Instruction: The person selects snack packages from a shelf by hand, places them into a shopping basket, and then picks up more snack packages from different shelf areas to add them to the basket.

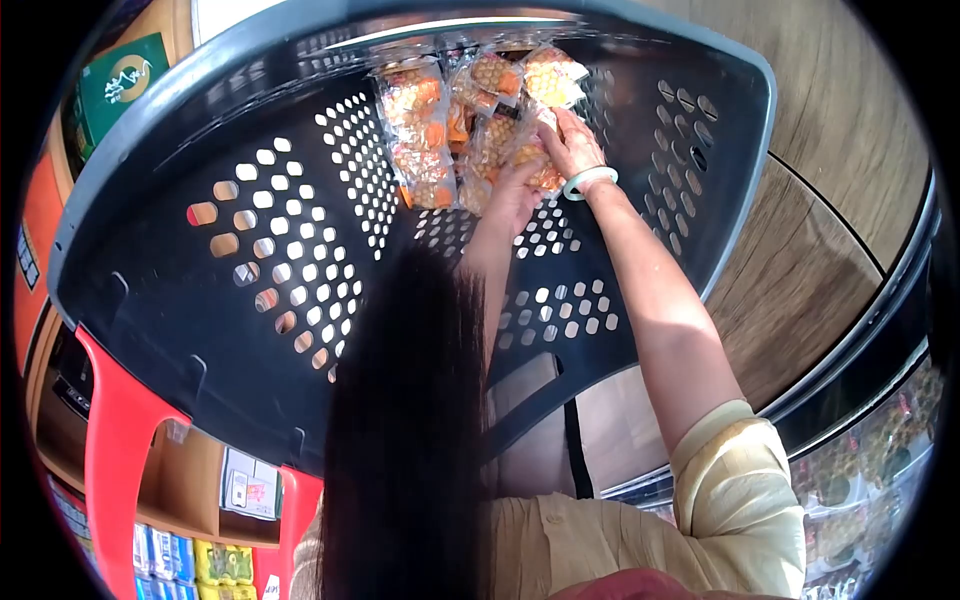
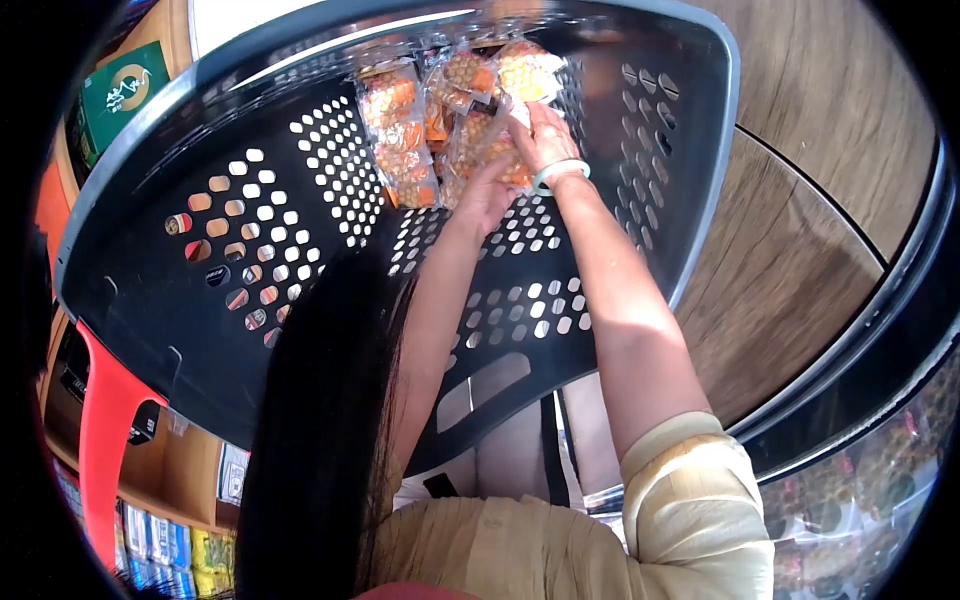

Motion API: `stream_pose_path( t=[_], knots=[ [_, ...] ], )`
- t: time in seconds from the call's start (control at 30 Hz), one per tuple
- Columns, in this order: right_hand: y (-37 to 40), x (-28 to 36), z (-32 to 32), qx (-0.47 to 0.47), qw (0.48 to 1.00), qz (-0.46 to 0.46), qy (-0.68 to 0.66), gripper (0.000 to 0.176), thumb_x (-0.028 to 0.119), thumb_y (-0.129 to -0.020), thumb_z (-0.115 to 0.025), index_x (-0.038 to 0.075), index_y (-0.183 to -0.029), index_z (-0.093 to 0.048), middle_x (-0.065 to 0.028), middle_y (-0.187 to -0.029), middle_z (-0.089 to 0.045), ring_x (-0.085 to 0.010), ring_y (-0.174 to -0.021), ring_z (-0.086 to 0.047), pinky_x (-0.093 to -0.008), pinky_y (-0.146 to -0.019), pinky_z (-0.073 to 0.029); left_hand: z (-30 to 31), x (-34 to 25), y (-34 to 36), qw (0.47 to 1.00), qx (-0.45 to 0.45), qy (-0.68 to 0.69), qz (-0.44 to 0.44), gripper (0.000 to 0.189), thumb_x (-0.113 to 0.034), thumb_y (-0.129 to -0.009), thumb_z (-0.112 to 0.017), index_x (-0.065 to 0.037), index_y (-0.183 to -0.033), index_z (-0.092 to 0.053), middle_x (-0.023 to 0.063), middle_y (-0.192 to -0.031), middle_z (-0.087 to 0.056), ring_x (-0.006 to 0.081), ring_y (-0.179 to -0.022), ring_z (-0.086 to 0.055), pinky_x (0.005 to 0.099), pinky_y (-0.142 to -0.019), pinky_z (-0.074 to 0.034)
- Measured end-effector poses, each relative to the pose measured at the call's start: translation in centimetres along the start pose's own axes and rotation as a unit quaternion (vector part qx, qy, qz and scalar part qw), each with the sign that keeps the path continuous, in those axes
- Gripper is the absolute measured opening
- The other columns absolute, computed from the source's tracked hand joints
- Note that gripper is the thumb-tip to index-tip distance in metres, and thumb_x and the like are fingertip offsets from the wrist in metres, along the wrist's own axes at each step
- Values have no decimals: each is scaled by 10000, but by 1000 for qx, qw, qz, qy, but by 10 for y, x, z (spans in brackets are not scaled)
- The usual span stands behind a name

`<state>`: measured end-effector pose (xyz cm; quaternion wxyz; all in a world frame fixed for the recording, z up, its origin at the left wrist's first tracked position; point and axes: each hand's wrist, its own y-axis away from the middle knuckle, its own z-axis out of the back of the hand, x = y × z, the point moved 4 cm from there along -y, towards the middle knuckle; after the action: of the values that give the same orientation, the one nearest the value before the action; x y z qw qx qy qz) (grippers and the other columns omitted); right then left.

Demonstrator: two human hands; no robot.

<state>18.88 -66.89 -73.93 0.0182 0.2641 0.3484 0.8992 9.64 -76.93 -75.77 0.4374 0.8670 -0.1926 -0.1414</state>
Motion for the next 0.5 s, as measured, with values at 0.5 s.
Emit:
stream_pose_path(
  t=[0.5],
  knots=[
    [64,-22,-30,50,998,-18,46,672,445,-842,-526,77,-1383,-377,-209,-1438,-318,-353,-1296,-364,-357,-1071,-298,32,24,28,952,-122,-261,101,318,-176,-897,-551,-6,-1165,-539,60,-1027,-605,113,-839,-578,229,-669,-467]
  ],
)
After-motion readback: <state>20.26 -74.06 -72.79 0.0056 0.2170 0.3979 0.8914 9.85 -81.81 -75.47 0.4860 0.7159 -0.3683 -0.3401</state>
